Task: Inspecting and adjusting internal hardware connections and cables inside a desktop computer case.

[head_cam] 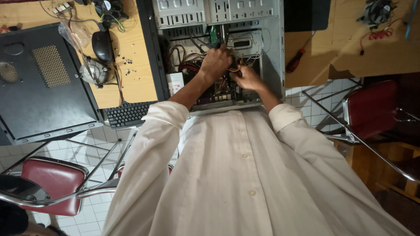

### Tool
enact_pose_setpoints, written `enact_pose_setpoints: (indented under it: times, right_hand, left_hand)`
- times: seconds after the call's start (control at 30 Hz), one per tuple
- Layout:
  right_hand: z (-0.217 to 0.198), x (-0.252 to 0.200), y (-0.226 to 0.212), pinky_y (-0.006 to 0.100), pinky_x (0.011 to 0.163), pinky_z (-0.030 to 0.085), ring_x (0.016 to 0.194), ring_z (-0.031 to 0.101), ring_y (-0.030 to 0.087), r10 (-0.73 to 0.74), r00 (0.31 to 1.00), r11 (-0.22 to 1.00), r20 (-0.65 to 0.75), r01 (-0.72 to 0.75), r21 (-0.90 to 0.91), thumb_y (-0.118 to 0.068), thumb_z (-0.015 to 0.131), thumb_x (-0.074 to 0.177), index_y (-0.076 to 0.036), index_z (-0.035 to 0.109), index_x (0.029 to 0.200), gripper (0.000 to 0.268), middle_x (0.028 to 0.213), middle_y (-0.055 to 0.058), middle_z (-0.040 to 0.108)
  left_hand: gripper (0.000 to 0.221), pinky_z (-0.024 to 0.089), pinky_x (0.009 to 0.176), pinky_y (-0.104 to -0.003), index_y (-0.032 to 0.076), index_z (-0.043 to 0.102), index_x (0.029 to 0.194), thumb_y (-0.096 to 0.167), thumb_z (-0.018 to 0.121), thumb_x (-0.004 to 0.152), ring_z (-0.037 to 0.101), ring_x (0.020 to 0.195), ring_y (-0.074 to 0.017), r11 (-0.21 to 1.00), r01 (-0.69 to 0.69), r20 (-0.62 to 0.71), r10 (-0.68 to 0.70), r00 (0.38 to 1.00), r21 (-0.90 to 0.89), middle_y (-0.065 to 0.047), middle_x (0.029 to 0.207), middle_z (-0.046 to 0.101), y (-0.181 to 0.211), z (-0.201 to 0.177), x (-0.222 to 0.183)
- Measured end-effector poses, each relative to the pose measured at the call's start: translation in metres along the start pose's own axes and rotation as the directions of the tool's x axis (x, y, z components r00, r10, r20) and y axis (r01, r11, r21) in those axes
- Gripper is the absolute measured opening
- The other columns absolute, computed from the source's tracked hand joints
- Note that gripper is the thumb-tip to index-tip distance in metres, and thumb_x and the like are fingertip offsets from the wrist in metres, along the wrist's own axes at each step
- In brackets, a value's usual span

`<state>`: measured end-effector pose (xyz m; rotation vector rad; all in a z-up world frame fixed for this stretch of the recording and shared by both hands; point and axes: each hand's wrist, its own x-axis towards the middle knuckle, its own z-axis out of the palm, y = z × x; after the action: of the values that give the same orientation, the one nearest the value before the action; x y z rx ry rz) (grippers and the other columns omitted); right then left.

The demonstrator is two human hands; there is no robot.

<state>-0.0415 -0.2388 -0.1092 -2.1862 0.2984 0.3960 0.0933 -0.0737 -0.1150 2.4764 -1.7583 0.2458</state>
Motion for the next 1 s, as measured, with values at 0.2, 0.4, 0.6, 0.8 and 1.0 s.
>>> enact_pose_setpoints:
  times: [0.2,0.4,0.6,0.8,1.0]
  right_hand:
    - [-0.008,0.016,0.007,0.048,0.073,0.057,0.085,0.072,0.034,-0.032,0.998,0.982,0.057,0.021,0.187,-0.026,0.069,0.100,-0.005,0.070,0.112,0.025,0.088,0.018,0.074]
    - [-0.011,0.016,-0.002,0.041,0.073,0.056,0.081,0.071,0.025,0.000,0.998,0.981,0.065,-0.013,0.194,-0.030,0.072,0.097,-0.012,0.073,0.110,0.022,0.084,0.008,0.073]
    - [0.020,0.025,0.035,0.022,0.037,0.035,0.041,0.041,0.006,0.207,0.972,0.967,0.112,-0.221,0.129,-0.043,0.068,0.102,-0.015,0.058,0.087,0.033,0.056,-0.007,0.050]
    - [0.051,0.033,0.073,0.030,0.082,0.057,0.104,0.064,0.023,0.324,0.944,0.946,-0.065,-0.324,0.012,-0.013,0.072,0.087,0.000,0.051,0.140,0.058,0.121,0.015,0.062]
    - [0.051,0.034,0.076,0.051,0.058,0.050,0.073,0.072,0.038,0.099,0.970,0.995,-0.224,-0.104,-0.011,-0.019,0.071,0.077,-0.002,0.076,0.084,0.019,0.066,0.016,0.067]
  left_hand:
    - [0.008,0.054,0.057,-0.036,0.012,0.077,0.080,0.005,0.075,0.078,0.064,0.098,-0.0254,1.000,-0.008,-0.015,0.008,1.000,0.007,-0.008,0.079,0.070,0.000,-0.019,0.003]
    - [0.007,0.055,0.058,-0.035,0.010,0.078,0.084,0.006,0.073,0.080,0.063,0.101,-0.0252,1.000,0.015,0.008,-0.015,1.000,0.005,-0.008,0.080,0.071,0.002,0.003,-0.006]
    - [0.015,0.046,0.051,-0.024,0.015,0.079,0.096,0.027,0.070,0.100,0.046,0.062,-0.0066,0.997,0.015,0.394,-0.044,0.918,0.076,-0.001,0.093,0.061,0.001,-0.026,0.016]
    - [0.015,0.052,0.054,-0.025,0.015,0.079,0.095,0.029,0.073,0.095,0.051,0.084,-0.0054,0.999,0.037,0.309,-0.047,0.950,0.040,0.002,0.111,0.063,0.002,-0.029,0.014]
    - [0.013,0.055,0.062,-0.040,0.013,0.078,0.094,0.009,0.074,0.083,0.055,0.118,-0.0256,0.997,0.075,0.007,-0.075,0.997,0.016,-0.007,0.093,0.072,0.010,-0.043,0.004]
